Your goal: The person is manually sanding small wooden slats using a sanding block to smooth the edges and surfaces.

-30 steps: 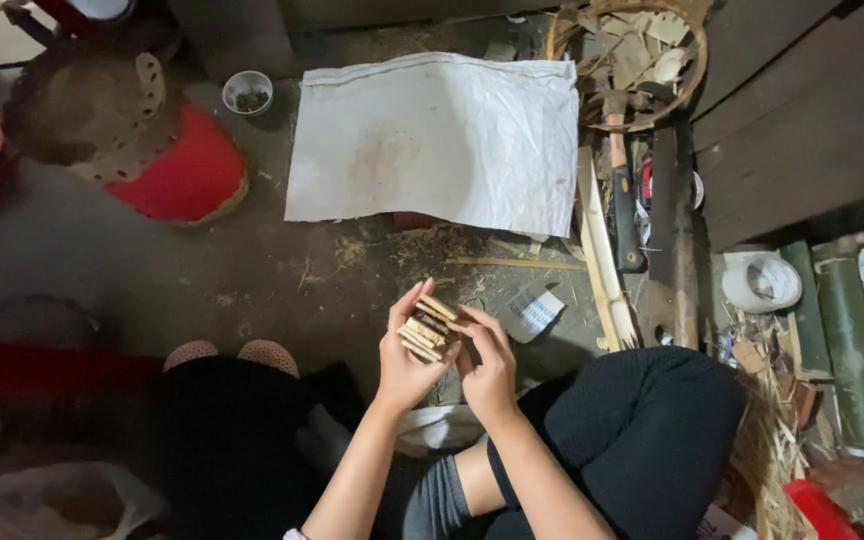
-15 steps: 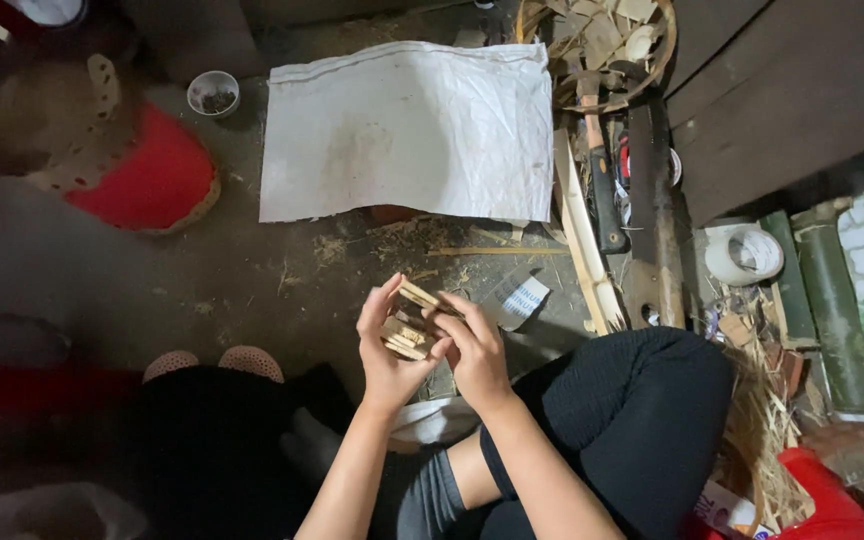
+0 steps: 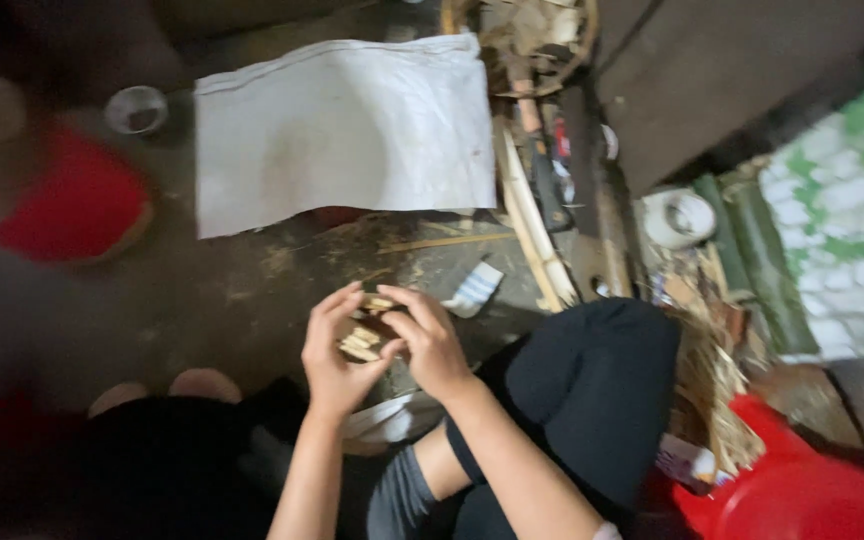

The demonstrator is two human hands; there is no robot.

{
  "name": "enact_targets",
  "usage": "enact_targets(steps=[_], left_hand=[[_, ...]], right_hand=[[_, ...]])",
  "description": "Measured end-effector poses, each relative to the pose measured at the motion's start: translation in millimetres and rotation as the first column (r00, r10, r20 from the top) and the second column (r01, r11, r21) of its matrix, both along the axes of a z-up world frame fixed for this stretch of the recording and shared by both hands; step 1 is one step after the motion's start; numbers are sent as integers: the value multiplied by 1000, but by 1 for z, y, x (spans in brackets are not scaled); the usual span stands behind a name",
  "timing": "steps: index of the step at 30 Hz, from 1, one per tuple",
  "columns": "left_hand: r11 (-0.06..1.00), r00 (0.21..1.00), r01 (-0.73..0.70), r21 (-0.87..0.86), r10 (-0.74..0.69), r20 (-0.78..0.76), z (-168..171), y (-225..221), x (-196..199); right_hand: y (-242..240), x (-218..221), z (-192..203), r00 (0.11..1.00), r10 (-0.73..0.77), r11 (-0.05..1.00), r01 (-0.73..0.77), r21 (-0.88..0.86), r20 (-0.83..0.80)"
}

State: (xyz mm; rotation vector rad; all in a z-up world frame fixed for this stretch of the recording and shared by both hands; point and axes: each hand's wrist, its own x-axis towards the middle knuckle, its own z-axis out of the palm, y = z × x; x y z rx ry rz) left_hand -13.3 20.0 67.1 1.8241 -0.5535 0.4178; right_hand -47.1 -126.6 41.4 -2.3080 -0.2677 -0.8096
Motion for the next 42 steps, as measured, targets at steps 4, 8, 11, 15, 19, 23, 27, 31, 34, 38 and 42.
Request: enact_targets(steps=[4,8,11,15,19,23,27,31,34,38,42], left_hand=[[1000,1000,12,-28,-12,-17,4,-2,2],[996,996,-58,-70,52,-77,-6,0,2],[989,994,-63,-136,51,-94,-13,-5,1],[966,994,30,-257,-56,-92,-8,-11,-8],[968,994,5,-253,-33,-104,-13,-15,-8],[972,995,8,-234,-30,-90,-13,-19,-7],[975,998,-47,-219,37,-50,-11,-23,-6],[955,992,-124,-268,112,-61,-27,-23,3],[967,989,-146,-210,140,-42,-17,-27,2],[959,982,-167,-228,142,-121,-18,-28,-3],[943,964,-236,-233,197,-180,-12,-27,-4]], right_hand=[[0,-9,20,994,-106,991,107,86,-16],[-11,-20,37,981,-179,935,194,296,-78],[-36,-33,49,944,-291,816,330,475,-156],[-109,-62,88,831,-553,663,482,572,-60],[-210,-112,95,645,-747,622,589,515,164],[-311,-147,74,509,-837,539,830,143,199],[-295,-127,115,272,-732,446,884,-138,-625],[-193,-81,133,618,-676,678,735,-11,-403],[-105,-44,149,672,-352,827,549,120,-652],[-25,-16,88,639,92,996,-43,84,-763],[18,6,29,685,236,943,11,333,-690]])
